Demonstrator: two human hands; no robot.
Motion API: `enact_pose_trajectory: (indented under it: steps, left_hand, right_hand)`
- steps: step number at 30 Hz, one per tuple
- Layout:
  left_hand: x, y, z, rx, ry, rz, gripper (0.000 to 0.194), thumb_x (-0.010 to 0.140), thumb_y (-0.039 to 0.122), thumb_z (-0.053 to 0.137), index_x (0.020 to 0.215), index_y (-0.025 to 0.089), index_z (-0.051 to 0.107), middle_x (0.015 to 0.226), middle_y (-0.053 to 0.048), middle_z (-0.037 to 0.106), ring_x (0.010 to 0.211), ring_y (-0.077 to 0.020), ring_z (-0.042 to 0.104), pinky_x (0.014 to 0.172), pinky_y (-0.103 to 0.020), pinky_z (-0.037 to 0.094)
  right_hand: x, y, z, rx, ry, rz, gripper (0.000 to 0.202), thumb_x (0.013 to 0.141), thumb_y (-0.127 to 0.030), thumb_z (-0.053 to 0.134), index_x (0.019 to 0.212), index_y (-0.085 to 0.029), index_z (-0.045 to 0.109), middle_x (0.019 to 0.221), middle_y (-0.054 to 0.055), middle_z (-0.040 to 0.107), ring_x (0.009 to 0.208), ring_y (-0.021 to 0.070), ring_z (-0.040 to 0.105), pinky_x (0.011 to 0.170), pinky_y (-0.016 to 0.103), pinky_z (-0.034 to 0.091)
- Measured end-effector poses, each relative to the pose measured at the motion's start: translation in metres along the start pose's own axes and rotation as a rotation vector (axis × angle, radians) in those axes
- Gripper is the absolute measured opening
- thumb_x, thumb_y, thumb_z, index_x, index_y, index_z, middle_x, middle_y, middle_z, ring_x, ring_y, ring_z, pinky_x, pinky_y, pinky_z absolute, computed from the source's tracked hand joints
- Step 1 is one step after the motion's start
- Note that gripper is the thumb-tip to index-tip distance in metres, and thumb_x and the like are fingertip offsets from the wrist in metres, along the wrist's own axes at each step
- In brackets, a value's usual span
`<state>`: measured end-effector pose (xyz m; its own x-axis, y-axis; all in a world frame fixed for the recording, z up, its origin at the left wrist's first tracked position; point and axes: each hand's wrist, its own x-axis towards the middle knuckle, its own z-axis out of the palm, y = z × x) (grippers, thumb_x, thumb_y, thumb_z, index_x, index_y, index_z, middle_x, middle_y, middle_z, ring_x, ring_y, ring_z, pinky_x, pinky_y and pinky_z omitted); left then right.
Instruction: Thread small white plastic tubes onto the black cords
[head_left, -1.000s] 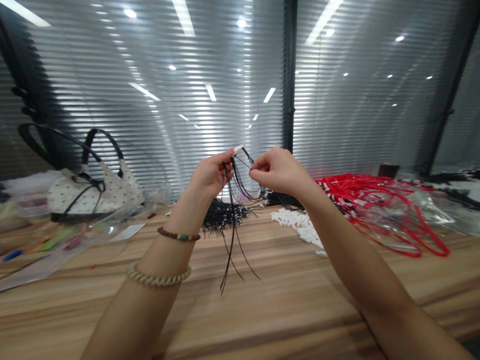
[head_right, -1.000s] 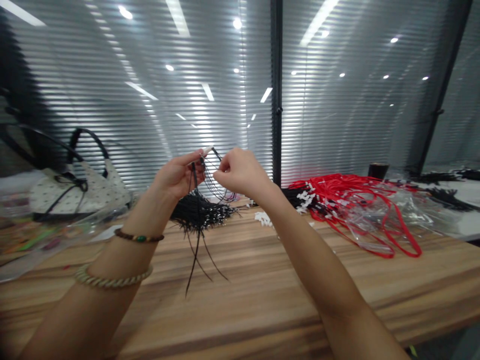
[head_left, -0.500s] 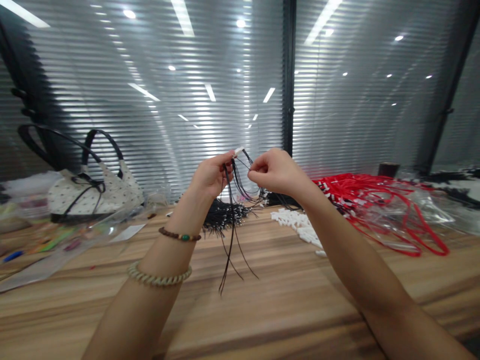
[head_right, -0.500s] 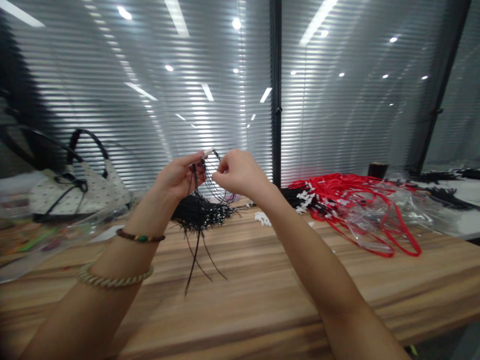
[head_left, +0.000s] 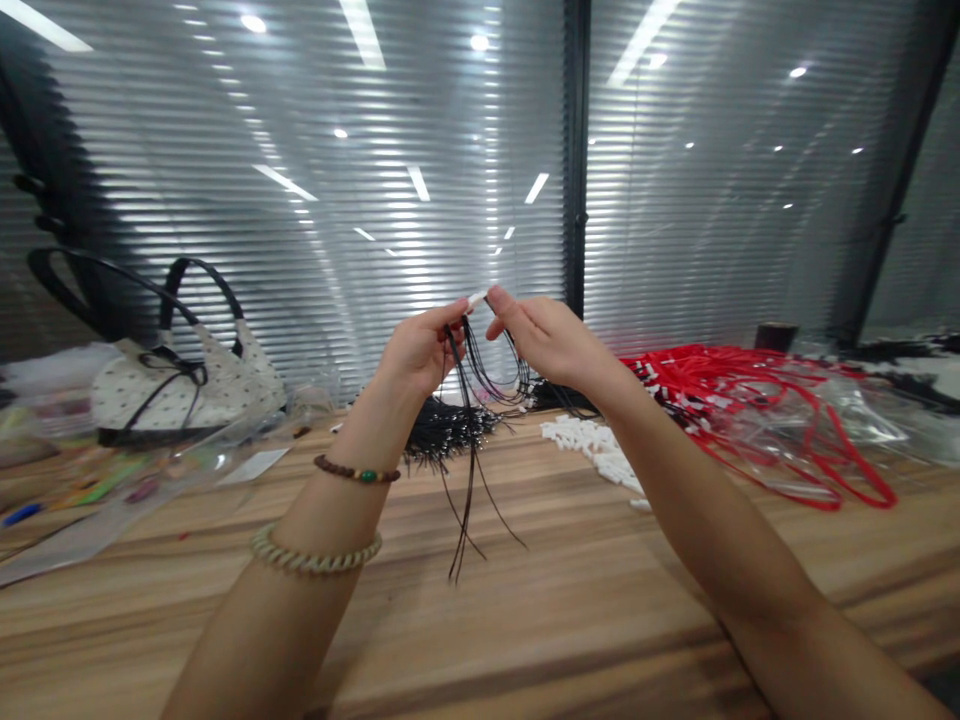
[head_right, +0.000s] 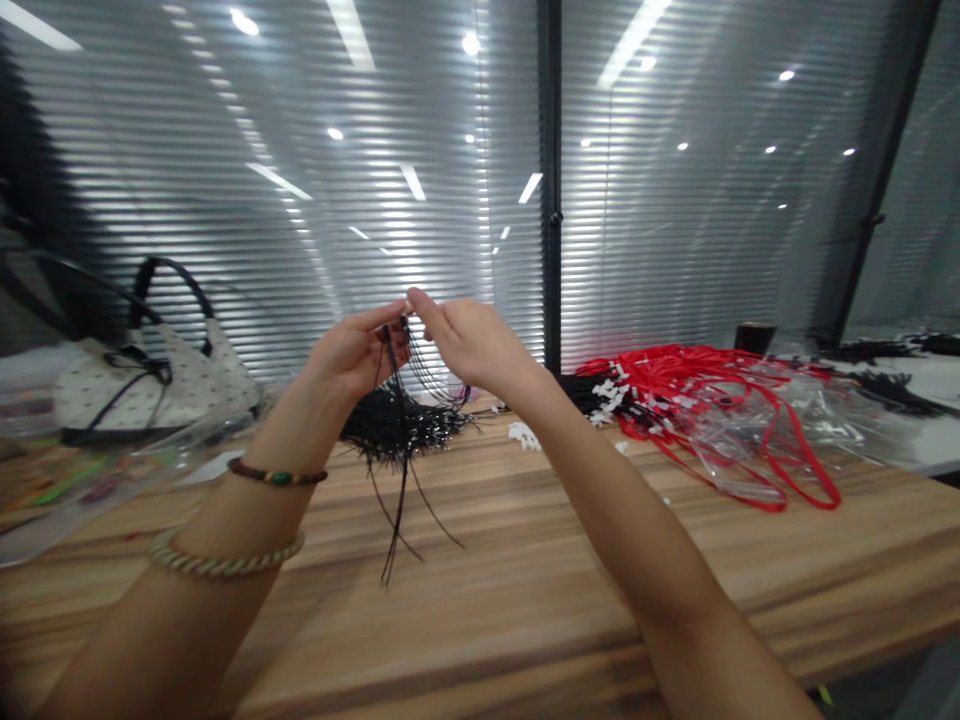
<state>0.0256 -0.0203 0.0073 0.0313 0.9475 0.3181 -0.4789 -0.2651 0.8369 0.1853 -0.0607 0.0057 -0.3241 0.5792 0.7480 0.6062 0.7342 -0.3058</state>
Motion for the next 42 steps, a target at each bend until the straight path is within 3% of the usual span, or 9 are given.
enact_pose_trajectory:
  steps: [3,5,11,15,18,29,37,42]
  left_hand:
    - [0.000,0.000,0.000,0.009,-0.005,-0.003,0.016,0.080,0.010,0.071,0.065,0.011,0.067,0.049,0.003,0.055,0.041,-0.0044,0.050,0.041,-0.016,0.040]
    - [-0.001,0.001,0.001,0.015,-0.002,-0.007,0.016,0.081,0.011,0.071,0.065,0.011,0.067,0.049,0.003,0.054,0.041,-0.0047,0.050,0.041,-0.016,0.040]
    - [-0.007,0.003,0.006,0.018,0.002,-0.001,0.023,0.083,0.010,0.068,0.061,0.012,0.065,0.049,0.003,0.054,0.040,-0.0040,0.049,0.040,-0.015,0.039]
    - [-0.012,0.006,0.009,-0.007,-0.040,-0.034,0.026,0.087,0.011,0.065,0.061,0.011,0.066,0.047,0.003,0.053,0.039,-0.0039,0.049,0.039,-0.015,0.039]
    - [-0.015,0.007,0.013,-0.025,-0.074,-0.040,0.026,0.089,0.012,0.064,0.063,0.010,0.067,0.046,0.003,0.053,0.039,-0.0039,0.049,0.039,-0.015,0.039]
    - [-0.019,0.009,0.016,-0.049,-0.048,-0.052,0.029,0.091,0.010,0.062,0.062,0.009,0.065,0.049,0.002,0.058,0.039,-0.0031,0.051,0.040,-0.015,0.042]
    - [-0.020,0.009,0.016,-0.017,-0.050,-0.028,0.028,0.090,0.010,0.062,0.063,0.010,0.065,0.051,0.001,0.059,0.042,-0.0053,0.053,0.041,-0.017,0.043]
    - [-0.020,0.009,0.015,-0.005,-0.048,-0.024,0.027,0.089,0.011,0.063,0.062,0.010,0.065,0.050,0.001,0.057,0.041,-0.0051,0.051,0.042,-0.017,0.042]
  right_hand:
    - [-0.001,-0.003,-0.001,-0.032,0.013,-0.017,0.046,0.101,-0.033,0.034,0.079,-0.014,0.069,0.074,0.005,0.063,0.075,0.0155,0.056,0.071,0.026,0.035]
    - [-0.002,-0.006,-0.002,-0.068,0.003,-0.015,0.040,0.097,-0.025,0.037,0.076,-0.014,0.069,0.068,0.004,0.059,0.069,0.0146,0.052,0.067,0.027,0.033]
    - [-0.002,-0.001,0.000,-0.070,0.155,-0.124,0.040,0.090,-0.031,0.054,0.054,-0.014,0.060,0.049,-0.004,0.036,0.053,0.0090,0.030,0.056,0.028,0.022]
    - [-0.002,0.002,0.003,0.016,0.391,-0.202,0.032,0.088,-0.033,0.058,0.066,-0.013,0.068,0.055,-0.002,0.052,0.056,0.0093,0.041,0.058,0.026,0.028]
    - [-0.003,-0.001,0.004,0.016,0.478,-0.224,0.026,0.086,-0.027,0.057,0.069,-0.013,0.070,0.058,-0.001,0.057,0.056,0.0095,0.045,0.058,0.026,0.031]
    - [-0.001,0.004,0.006,-0.026,0.449,-0.229,0.023,0.082,-0.023,0.061,0.063,-0.014,0.068,0.053,-0.002,0.055,0.053,0.0085,0.043,0.057,0.026,0.032]
    - [0.000,0.005,0.007,0.027,0.433,-0.231,0.015,0.082,-0.025,0.064,0.075,-0.016,0.073,0.062,-0.001,0.065,0.056,0.0103,0.051,0.060,0.026,0.038]
    - [0.001,0.007,0.008,0.033,0.450,-0.183,0.012,0.080,-0.025,0.065,0.074,-0.016,0.067,0.055,-0.004,0.059,0.054,0.0104,0.051,0.060,0.026,0.038]
